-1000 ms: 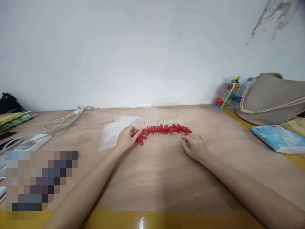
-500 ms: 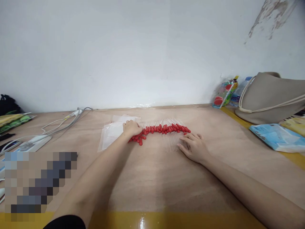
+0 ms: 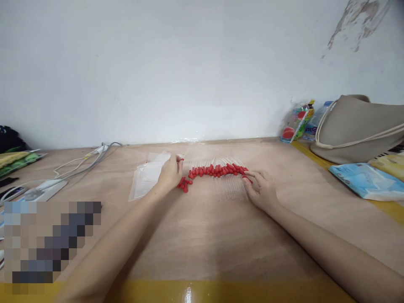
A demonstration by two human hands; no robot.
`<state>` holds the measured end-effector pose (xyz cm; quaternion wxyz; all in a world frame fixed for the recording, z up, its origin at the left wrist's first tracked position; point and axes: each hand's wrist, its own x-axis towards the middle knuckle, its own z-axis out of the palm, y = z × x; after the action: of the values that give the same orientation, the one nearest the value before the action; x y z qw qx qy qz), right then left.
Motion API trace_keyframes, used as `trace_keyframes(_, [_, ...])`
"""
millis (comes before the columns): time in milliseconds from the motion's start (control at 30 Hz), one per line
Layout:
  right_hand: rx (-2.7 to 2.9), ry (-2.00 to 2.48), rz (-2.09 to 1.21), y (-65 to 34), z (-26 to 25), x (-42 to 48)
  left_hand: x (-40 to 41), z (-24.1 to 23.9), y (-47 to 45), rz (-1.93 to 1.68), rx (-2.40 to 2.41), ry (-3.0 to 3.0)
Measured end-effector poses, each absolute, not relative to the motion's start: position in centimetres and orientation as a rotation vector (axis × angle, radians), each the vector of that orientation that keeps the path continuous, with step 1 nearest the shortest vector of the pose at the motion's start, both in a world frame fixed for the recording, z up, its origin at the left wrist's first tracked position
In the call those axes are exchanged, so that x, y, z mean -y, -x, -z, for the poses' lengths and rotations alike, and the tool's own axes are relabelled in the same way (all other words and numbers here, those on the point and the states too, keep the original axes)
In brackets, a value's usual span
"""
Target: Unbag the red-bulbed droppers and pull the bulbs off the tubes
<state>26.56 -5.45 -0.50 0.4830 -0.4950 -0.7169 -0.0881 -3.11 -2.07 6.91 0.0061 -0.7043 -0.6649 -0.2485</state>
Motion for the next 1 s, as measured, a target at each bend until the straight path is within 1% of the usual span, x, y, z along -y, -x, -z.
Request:
trace_keyframes(67, [1.767, 1.114, 0.187, -26.1, 0.2, 5.8, 4.3, -5.4, 3.0, 0.955, 1.781, 2.407])
trace_keyframes(167, [1.892, 0.966, 0.175, -25.1, -0.2, 6.6, 7.2, -2.8, 2.8, 1.005, 1.374, 2.601])
trace_keyframes(233, [2.030, 0.882, 0.201, -24.5, -0.5, 7.1, 8.3, -1.5, 2.5, 1.017, 1.229, 2.674])
trace_keyframes(433, [2.301, 0.776, 0.265, -22.6, -0.6, 8.0, 9.1, -0.2, 1.5, 1.137, 1.071, 2.731])
trace_keyframes(833, [2.261, 0.637, 0.165, -20.8, 0.4, 7.9, 9.2, -0.9, 0.5, 0.981, 0.950, 2.708])
trace_keyframes(1000, [2.299, 0.605, 0.106, -20.7, 0.6, 7.9, 9.0, -0.8, 0.2, 0.987, 0.841, 2.718])
